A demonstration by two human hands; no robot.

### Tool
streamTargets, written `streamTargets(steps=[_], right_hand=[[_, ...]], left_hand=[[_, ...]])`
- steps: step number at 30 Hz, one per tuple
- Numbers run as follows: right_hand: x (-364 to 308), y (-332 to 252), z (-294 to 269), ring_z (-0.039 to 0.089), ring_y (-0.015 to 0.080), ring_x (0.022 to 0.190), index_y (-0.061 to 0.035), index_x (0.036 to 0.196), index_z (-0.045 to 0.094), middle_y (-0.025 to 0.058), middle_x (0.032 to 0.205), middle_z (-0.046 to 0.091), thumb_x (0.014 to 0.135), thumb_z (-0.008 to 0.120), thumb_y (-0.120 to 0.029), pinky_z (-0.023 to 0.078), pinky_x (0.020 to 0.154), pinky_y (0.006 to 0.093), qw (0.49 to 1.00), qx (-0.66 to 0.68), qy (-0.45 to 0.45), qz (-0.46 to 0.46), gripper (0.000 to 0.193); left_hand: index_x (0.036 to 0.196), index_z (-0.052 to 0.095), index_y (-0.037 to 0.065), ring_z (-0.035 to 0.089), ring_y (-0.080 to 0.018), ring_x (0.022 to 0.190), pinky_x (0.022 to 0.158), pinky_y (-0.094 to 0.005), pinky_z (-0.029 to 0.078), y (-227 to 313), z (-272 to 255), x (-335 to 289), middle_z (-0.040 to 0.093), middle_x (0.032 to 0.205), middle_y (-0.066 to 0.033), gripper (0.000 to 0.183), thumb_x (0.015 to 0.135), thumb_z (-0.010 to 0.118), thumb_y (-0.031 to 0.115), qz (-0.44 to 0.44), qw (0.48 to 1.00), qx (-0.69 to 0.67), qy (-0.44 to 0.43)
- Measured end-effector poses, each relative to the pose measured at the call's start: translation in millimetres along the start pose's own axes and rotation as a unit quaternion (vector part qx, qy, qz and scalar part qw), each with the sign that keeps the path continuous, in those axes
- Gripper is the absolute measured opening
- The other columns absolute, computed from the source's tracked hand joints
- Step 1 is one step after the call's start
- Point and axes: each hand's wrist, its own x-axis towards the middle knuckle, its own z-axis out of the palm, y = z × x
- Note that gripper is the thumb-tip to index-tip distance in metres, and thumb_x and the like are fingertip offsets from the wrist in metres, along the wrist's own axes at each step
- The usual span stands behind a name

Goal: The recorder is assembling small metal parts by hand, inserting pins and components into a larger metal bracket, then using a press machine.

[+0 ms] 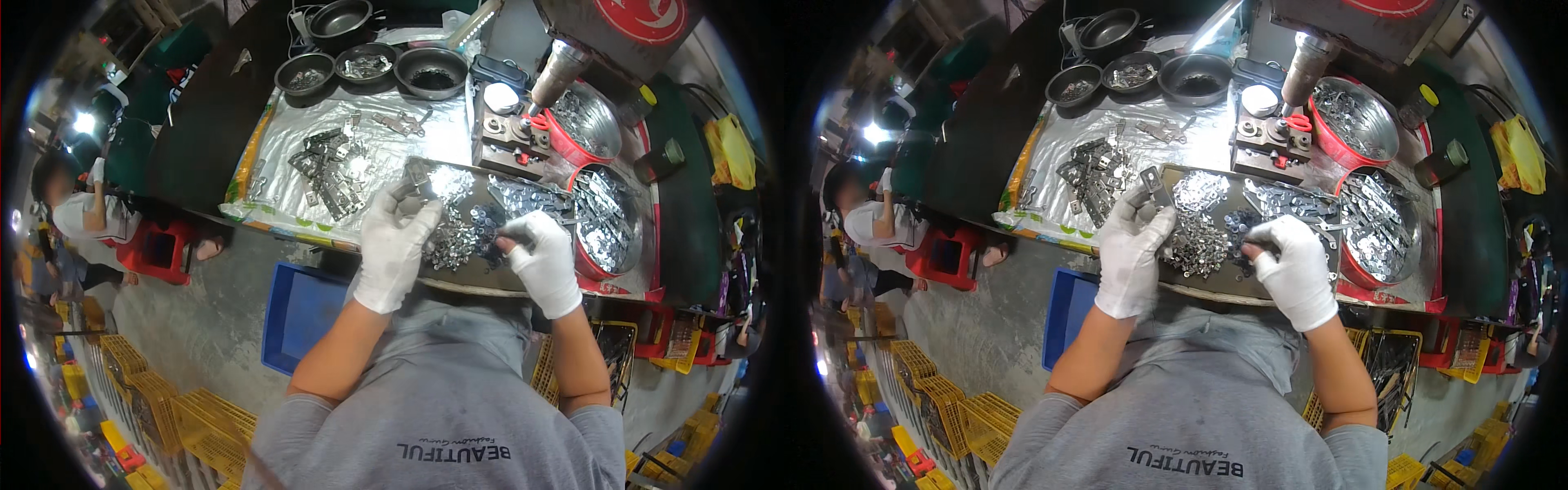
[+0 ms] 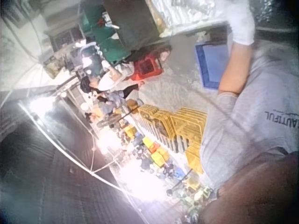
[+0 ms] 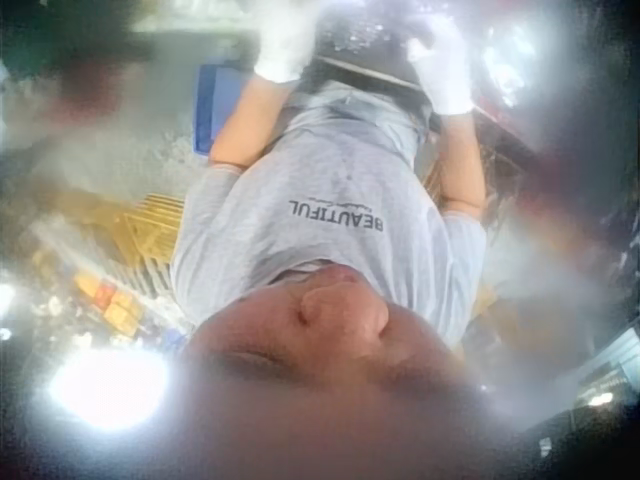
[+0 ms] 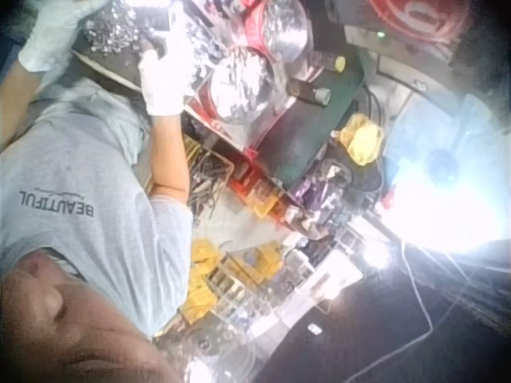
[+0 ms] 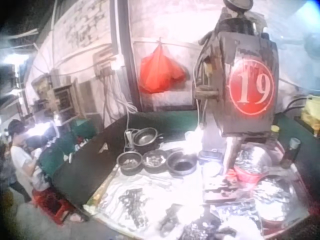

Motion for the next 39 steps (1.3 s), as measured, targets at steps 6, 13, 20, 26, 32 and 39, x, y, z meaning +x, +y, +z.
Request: streamTargets(steps=[6, 13, 20, 26, 32, 39], right_hand=[[-25.0, 14.3, 2.9, 0.059, 0.0259, 0.078, -0.013, 0.078, 0.071, 0.0043, 0.075, 0.059, 0.07, 0.076, -0.01, 0.048, 0.07, 0.039, 0.971, -0.203, -0.047, -0.117, 0.01], [-30.1, 21.5, 8.9, 0.059, 0.025, 0.076, -0.0144, 0.077, 0.071, 0.0033, 0.074, 0.059, 0.07, 0.073, -0.011, 0.048, 0.066, 0.0383, 0.962, -0.235, -0.034, -0.137, 0.009], [-25.8, 22.6, 11.4, 0.058, 0.0259, 0.075, -0.0134, 0.077, 0.069, 0.0045, 0.072, 0.057, 0.07, 0.068, -0.009, 0.048, 0.066, 0.0383, 0.952, -0.25, -0.06, -0.166, 0.008], [-24.5, 20.2, 10.1, 0.057, 0.027, 0.077, -0.0127, 0.077, 0.068, 0.0061, 0.074, 0.057, 0.071, 0.067, -0.007, 0.048, 0.067, 0.0393, 0.949, -0.261, -0.079, -0.156, 0.008], [-24.3, 20.8, 6.4, 0.058, 0.0277, 0.08, -0.0115, 0.078, 0.067, 0.0067, 0.076, 0.058, 0.072, 0.071, -0.008, 0.048, 0.069, 0.0399, 0.963, -0.224, -0.067, -0.132, 0.008], [-26.0, 21.1, 4.6, 0.059, 0.0274, 0.081, -0.012, 0.082, 0.067, 0.0065, 0.08, 0.059, 0.072, 0.074, -0.01, 0.049, 0.07, 0.0398, 0.968, -0.218, -0.071, -0.101, 0.013]], left_hand=[[0.131, 0.047, -0.008, 0.059, -0.0048, 0.068, 0.056, -0.0185, 0.048, -4.5, -1.1, -0.7, 0.067, 0.1, -0.0084, 0.05, 0.087, 0.07, 0.0, -0.044, 0.997, 0.068, -0.013], [0.131, 0.049, -0.007, 0.065, -0.0097, 0.084, 0.068, -0.0208, 0.054, -7.6, -3.2, -4.9, 0.066, 0.109, -0.0099, 0.049, 0.086, 0.068, -0.006, -0.053, 0.996, 0.048, -0.05], [0.13, 0.049, -0.007, 0.065, -0.0117, 0.093, 0.078, -0.0219, 0.055, -8.8, -1.1, -6.6, 0.065, 0.114, -0.0123, 0.048, 0.085, 0.066, -0.007, -0.045, 0.995, 0.067, -0.066], [0.129, 0.05, -0.007, 0.065, -0.0117, 0.093, 0.081, -0.0231, 0.055, -9.7, -2.0, -5.7, 0.065, 0.115, -0.0116, 0.046, 0.085, 0.066, -0.006, -0.043, 0.993, 0.084, -0.077], [0.128, 0.051, -0.006, 0.063, -0.0087, 0.084, 0.073, -0.0213, 0.053, -8.8, -2.8, -6.8, 0.065, 0.11, -0.0102, 0.048, 0.084, 0.07, -0.001, -0.065, 0.988, 0.118, -0.072], [0.132, 0.05, -0.006, 0.065, -0.01, 0.083, 0.072, -0.022, 0.054, -7.5, -2.0, -8.5, 0.066, 0.105, -0.0099, 0.053, 0.084, 0.071, 0.0, -0.094, 0.985, 0.123, -0.075]])
